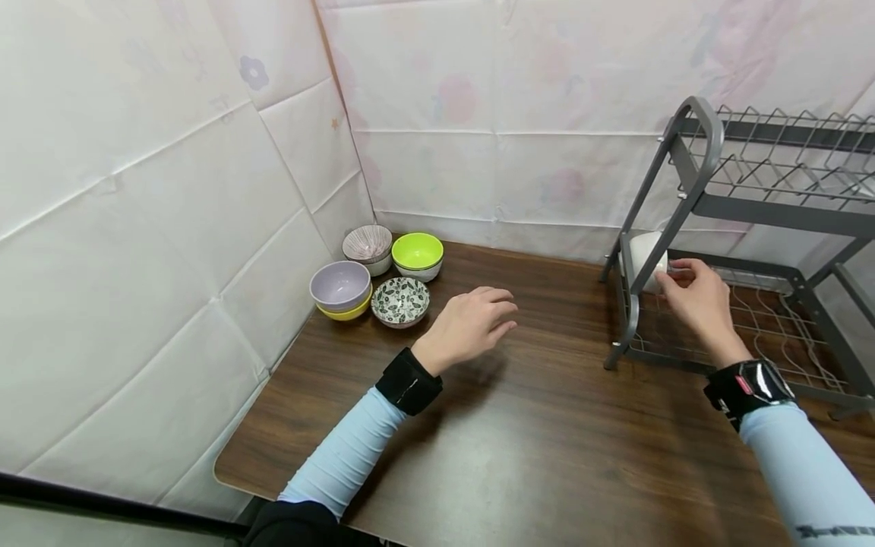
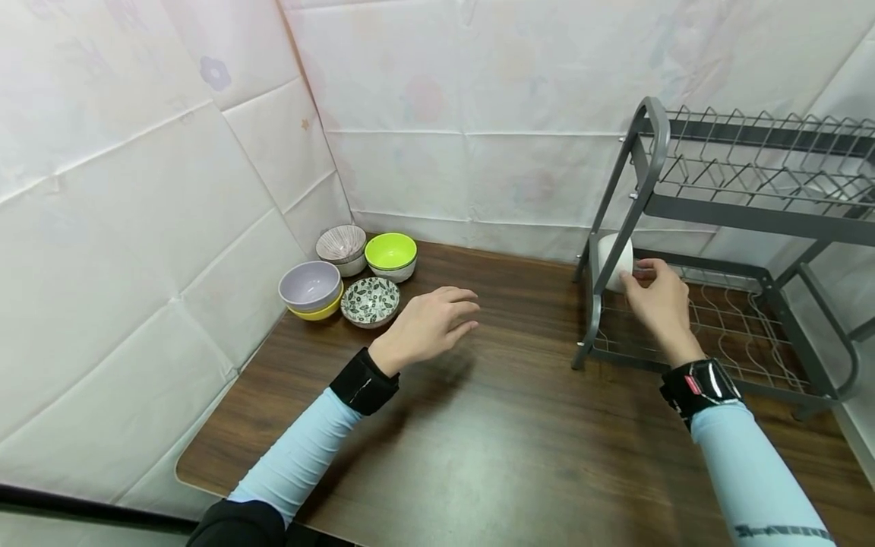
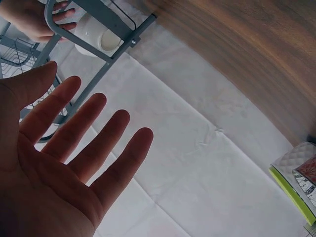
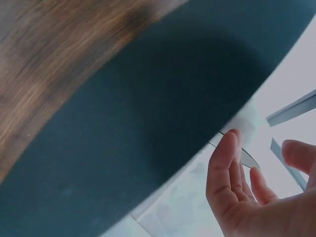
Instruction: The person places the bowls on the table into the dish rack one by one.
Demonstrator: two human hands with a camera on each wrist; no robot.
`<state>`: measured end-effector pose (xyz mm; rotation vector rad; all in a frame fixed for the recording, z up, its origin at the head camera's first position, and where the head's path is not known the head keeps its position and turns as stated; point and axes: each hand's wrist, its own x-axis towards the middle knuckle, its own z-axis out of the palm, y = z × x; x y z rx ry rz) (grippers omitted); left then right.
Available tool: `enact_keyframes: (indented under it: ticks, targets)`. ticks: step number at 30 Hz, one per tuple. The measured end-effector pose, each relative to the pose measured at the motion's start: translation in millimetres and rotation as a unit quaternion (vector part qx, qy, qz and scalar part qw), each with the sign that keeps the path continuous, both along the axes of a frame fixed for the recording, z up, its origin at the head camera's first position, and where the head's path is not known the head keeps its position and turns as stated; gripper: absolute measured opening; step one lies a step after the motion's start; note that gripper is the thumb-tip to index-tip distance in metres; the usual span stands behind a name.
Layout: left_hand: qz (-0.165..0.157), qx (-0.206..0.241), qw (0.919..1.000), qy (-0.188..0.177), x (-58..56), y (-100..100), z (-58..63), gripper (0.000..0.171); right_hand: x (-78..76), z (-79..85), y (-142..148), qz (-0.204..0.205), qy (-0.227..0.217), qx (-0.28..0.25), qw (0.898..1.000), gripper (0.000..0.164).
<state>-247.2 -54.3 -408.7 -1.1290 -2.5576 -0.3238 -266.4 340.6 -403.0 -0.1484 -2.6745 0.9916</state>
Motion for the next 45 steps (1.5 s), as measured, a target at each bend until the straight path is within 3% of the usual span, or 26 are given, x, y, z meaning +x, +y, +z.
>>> enact_keyframes:
  ticks: [7, 12, 20, 26, 33, 39, 42, 45]
  targets:
    - [0.001, 0.002, 1.0, -0.006, 0.0, 1.6, -2.7, 0.026, 39.5, -0.1, -9.8, -0.027, 0.067, 0.021, 0.997, 0.048]
    - [0.006, 0.004, 0.9999, -0.007, -1.5, 1.4, -4.0, 0.025, 70.5, -2.9, -26.7, -0.048, 0.12, -0.005, 0.992, 0.041]
    - [0.034, 0.008, 0.9993, 0.008, -9.2, -7.1, -2.4, 0.027, 96.5, -7.7, -54.4, -0.007, 0.225, -0.011, 0.974, 0.03]
    - [0.065, 0.009, 0.9979, 0.0, -15.9, -23.9, -1.7, 0.032, 105.3, -21.2, -69.5, 0.024, 0.228, -0.029, 0.973, 0.027]
    - [0.118, 0.033, 0.9921, -0.028, -23.7, -60.7, -5.3, 0.036, 109.9, -36.4, -79.4, 0.044, 0.207, -0.027, 0.977, 0.025]
    - [0.205, 0.075, 0.9759, 0.012, -34.4, -105.5, -9.9, 0.036, 108.8, -39.8, -80.5, 0.056, 0.208, -0.019, 0.976, 0.026]
    - [0.261, 0.11, 0.9587, 0.026, -38.9, -130.3, -13.4, 0.036, 107.9, -39.7, -81.5, 0.056, 0.205, -0.021, 0.977, 0.027]
    - [0.318, 0.129, 0.9393, 0.013, -39.2, -150.2, -16.3, 0.039, 108.1, -41.0, -82.6, 0.053, 0.204, -0.025, 0.977, 0.027]
